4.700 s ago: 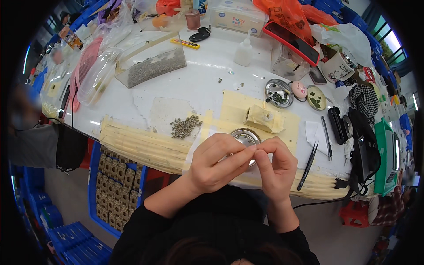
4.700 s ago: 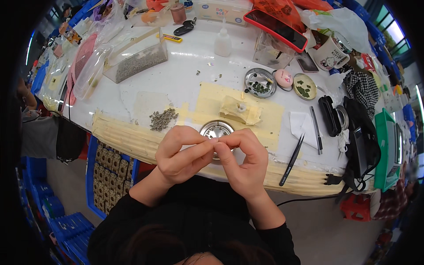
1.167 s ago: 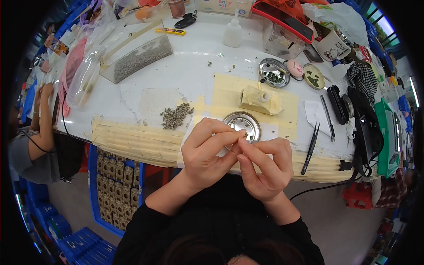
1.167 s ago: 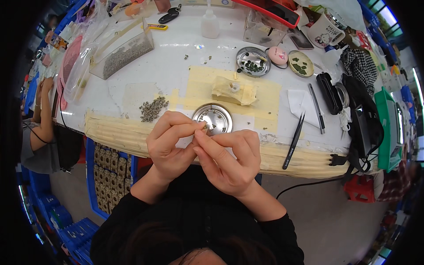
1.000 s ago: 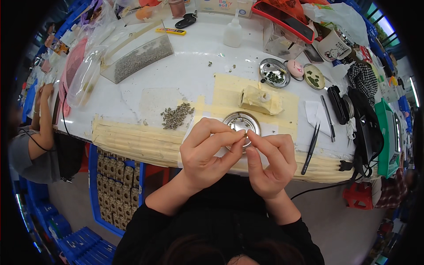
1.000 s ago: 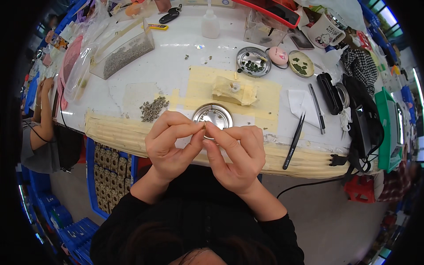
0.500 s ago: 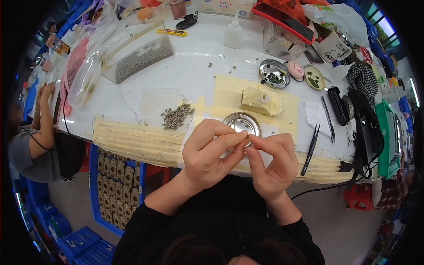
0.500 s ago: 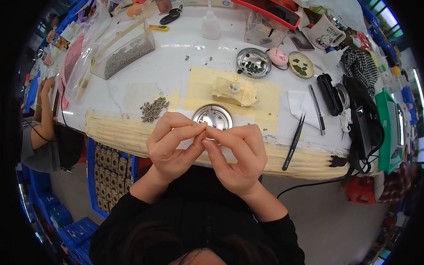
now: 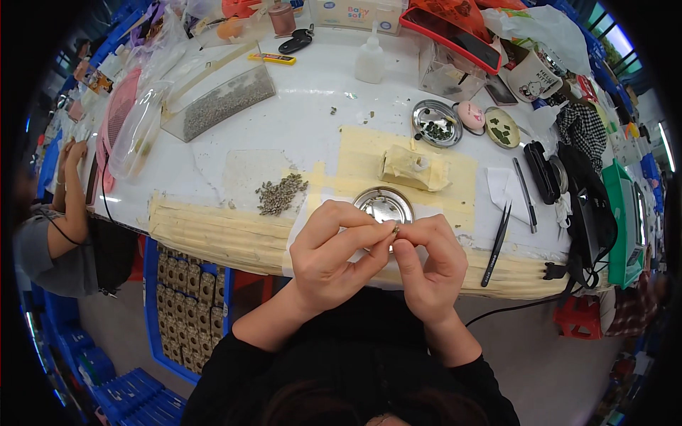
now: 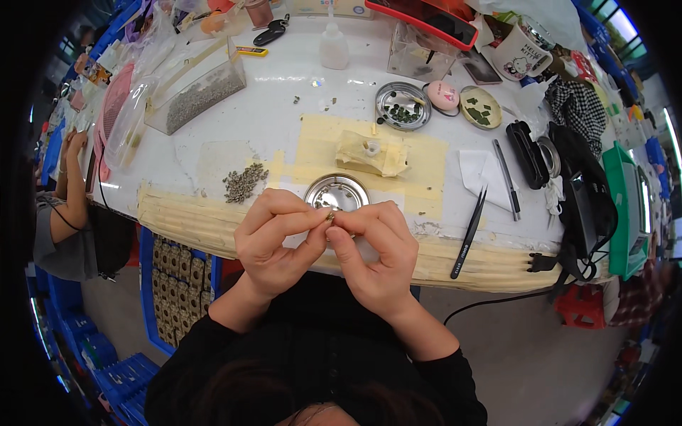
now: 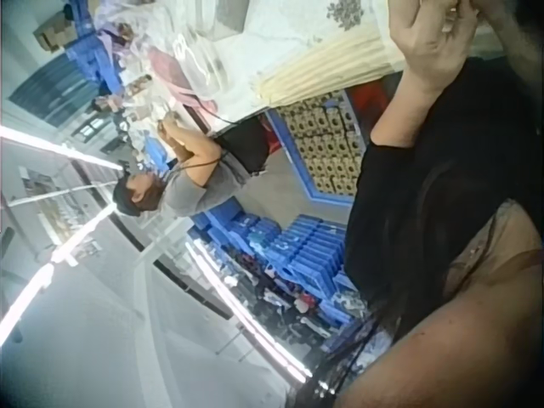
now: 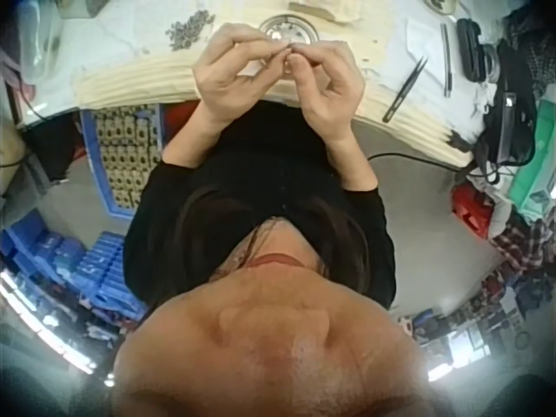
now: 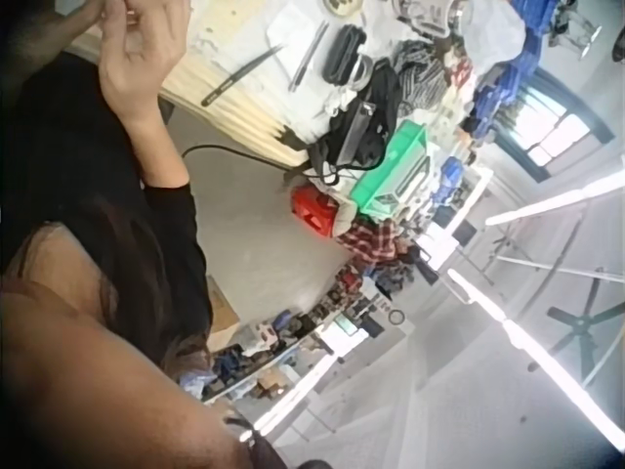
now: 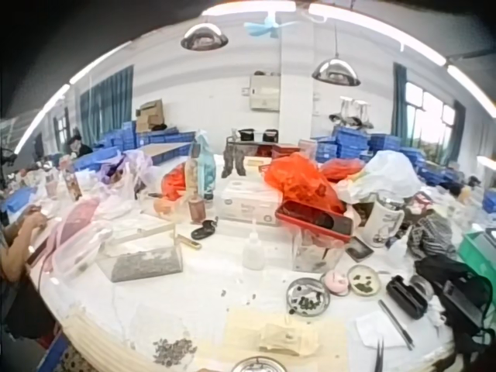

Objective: Assembling small components by hand at a factory workbench.

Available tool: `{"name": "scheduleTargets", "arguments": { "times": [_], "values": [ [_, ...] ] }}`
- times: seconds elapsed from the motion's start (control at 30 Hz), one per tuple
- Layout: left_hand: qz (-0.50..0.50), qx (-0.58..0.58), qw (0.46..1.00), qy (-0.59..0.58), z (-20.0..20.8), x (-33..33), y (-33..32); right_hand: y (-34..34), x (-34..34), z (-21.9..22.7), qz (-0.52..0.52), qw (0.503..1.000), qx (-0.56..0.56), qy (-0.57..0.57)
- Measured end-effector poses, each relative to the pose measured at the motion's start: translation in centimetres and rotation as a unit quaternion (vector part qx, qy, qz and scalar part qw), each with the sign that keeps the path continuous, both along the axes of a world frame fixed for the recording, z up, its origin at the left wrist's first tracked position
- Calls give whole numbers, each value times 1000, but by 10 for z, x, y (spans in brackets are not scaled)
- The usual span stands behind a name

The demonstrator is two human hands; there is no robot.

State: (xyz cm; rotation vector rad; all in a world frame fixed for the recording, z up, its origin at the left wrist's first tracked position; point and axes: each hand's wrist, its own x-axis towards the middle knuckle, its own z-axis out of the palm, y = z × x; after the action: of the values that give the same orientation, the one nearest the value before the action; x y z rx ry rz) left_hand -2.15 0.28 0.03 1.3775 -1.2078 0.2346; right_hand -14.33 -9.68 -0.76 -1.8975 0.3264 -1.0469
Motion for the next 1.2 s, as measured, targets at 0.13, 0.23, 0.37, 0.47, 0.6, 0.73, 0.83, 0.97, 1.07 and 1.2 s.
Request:
{"name": "scheduleTargets", "arguments": {
  "times": [0.13, 0.23, 0.37, 0.47, 0.6, 0.73, 0.83, 0.97, 1.07, 1.2],
  "values": [
    [11, 0, 1000, -2, 0, -1, 0, 1, -1, 6, -50, 994, -93, -10],
    [18, 8, 1000, -9, 4, 2, 0, 0, -2, 6, -73, 981, -181, -9],
    [11, 24, 1000, 3, 1, 2, 0, 1, -4, 15, -68, 966, -250, -2],
    [4, 23, 1000, 10, -1, 0, 0, 2, -2, 14, -75, 966, -248, 8],
    [2, 10, 1000, 8, 0, 0, -1, -3, -1, 6, -70, 985, -154, 11],
    [-4, -5, 1000, -18, 1, -2, -2, -2, 0, 1, -14, 1000, -8, 4],
    [-4, 0, 1000, -30, -1, -2, -2, -2, -2, 0, -25, 1000, 16, -6],
    [1, 16, 1000, -19, -2, -4, -2, 1, 0, 4, -98, 984, -149, -15],
    [-11, 35, 999, 16, -1, -3, 0, 3, -1, 10, -88, 961, -260, -5],
    [1, 36, 998, 47, -4, -3, 2, 0, -1, 8, -106, 952, -285, 15]
  ]
}}
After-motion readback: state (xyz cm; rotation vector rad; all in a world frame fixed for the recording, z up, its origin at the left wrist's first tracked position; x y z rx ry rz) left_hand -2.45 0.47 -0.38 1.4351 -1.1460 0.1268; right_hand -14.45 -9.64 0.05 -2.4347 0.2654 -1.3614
